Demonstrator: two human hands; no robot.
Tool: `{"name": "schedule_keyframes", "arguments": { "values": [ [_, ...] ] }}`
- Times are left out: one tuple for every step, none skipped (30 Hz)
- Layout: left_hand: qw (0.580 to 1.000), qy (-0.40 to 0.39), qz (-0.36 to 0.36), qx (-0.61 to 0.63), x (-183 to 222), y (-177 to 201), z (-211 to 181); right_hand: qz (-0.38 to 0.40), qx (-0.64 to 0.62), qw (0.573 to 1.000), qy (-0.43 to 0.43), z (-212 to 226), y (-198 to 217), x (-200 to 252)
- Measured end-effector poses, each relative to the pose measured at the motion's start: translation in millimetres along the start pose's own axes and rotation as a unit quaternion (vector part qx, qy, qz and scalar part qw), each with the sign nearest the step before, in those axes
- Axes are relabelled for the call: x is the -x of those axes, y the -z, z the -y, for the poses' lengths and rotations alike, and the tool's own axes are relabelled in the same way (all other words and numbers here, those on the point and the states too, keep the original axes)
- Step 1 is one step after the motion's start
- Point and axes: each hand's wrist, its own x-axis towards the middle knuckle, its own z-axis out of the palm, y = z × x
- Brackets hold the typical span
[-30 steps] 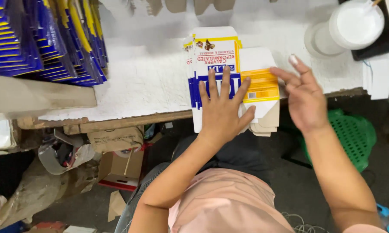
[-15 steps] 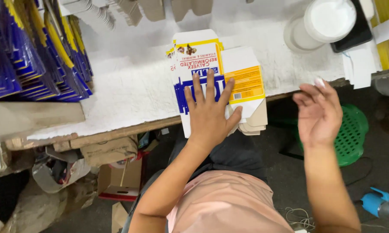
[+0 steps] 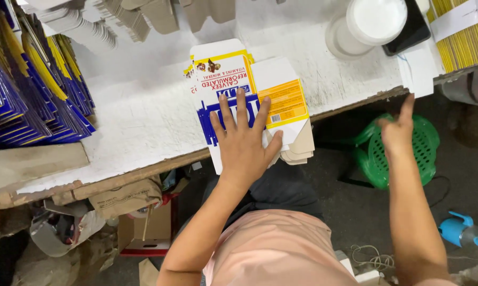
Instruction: The person applies glue to cardboard cutouts and presses them onto product boxes before gathering the finished boxes into a stack.
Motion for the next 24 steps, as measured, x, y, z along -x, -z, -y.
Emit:
{"name": "schedule_keyframes", "arguments": {
  "values": [
    [1.000, 0.001, 0.000, -0.002, -1, 0, 0, 0.013, 0.048, 0.998, 0.037, -21, 11, -3],
    [1.000, 0.002, -0.001, -0.005, -1, 0, 1, 0.027, 0.096, 0.992, 0.074, -43, 22, -6],
    [1.000, 0.002, 0.005, -0.003, 0, -1, 1, 0.026, 0.098, 0.992, 0.069, -55, 34, -8],
    [1.000, -0.001, 0.000, -0.002, 2, -1, 2, -0.010, -0.003, 0.999, 0.051, -68, 45, -8],
    [1.000, -0.005, -0.011, -0.003, 0, -2, 3, -0.044, -0.107, 0.993, 0.037, -79, 53, -17],
    [1.000, -0.005, -0.011, -0.004, 3, -2, 1, -0.044, -0.107, 0.993, 0.037, -45, 39, -10],
    [1.000, 0.000, -0.008, -0.004, 2, -1, 1, -0.046, -0.158, 0.986, 0.004, -9, 20, -11],
    [1.000, 0.005, -0.004, -0.004, 1, -1, 1, -0.047, -0.208, 0.977, -0.029, 27, 1, -12],
    [1.000, 0.005, -0.006, -0.004, 1, 1, 2, -0.046, -0.208, 0.977, -0.027, 33, -4, -10],
    [1.000, 0.003, -0.008, -0.005, 1, 1, 2, -0.015, -0.169, 0.985, -0.033, 37, -9, -8],
    [1.000, 0.001, -0.006, -0.003, 2, 0, 1, 0.012, -0.127, 0.991, -0.040, 42, -10, -3],
    [1.000, 0.000, -0.005, 0.000, 2, 0, 1, 0.011, -0.125, 0.991, -0.041, 34, 0, -2],
    [1.000, 0.002, -0.002, 0.000, 1, 0, 1, 0.040, -0.182, 0.982, -0.041, 27, 9, 0],
    [1.000, 0.004, 0.000, 0.000, 1, -1, 1, 0.069, -0.238, 0.968, -0.040, 19, 18, 1],
    [1.000, 0.004, 0.003, 0.000, 1, -1, 1, 0.068, -0.238, 0.968, -0.043, 15, 22, 1],
    [1.000, 0.000, -0.001, 0.002, 2, -1, 1, 0.029, -0.350, 0.933, -0.072, 11, 26, 2],
    [1.000, -0.006, -0.007, 0.003, 0, -1, 2, -0.011, -0.458, 0.884, -0.096, 8, 27, -1],
    [1.000, -0.006, -0.007, 0.002, 3, 0, 2, -0.011, -0.459, 0.883, -0.096, 11, 17, -1],
    [1.000, -0.005, -0.008, -0.001, 3, 0, 2, -0.020, -0.506, 0.855, -0.109, 17, 7, -7],
    [1.000, -0.003, -0.010, -0.005, 2, -1, 2, -0.028, -0.551, 0.825, -0.123, 22, -4, -13],
    [1.000, -0.002, -0.009, -0.003, 1, 0, 2, -0.029, -0.550, 0.826, -0.123, 19, -7, -15],
    [1.000, -0.001, -0.006, 0.000, 1, 0, 1, -0.032, -0.557, 0.822, -0.117, 16, -11, -17],
    [1.000, 0.001, -0.002, 0.002, 1, 1, 2, -0.035, -0.564, 0.818, -0.113, 12, -15, -17],
    [1.000, 0.002, -0.001, 0.003, 2, 1, 1, -0.036, -0.562, 0.818, -0.114, 10, -11, -18]
  ]
}}
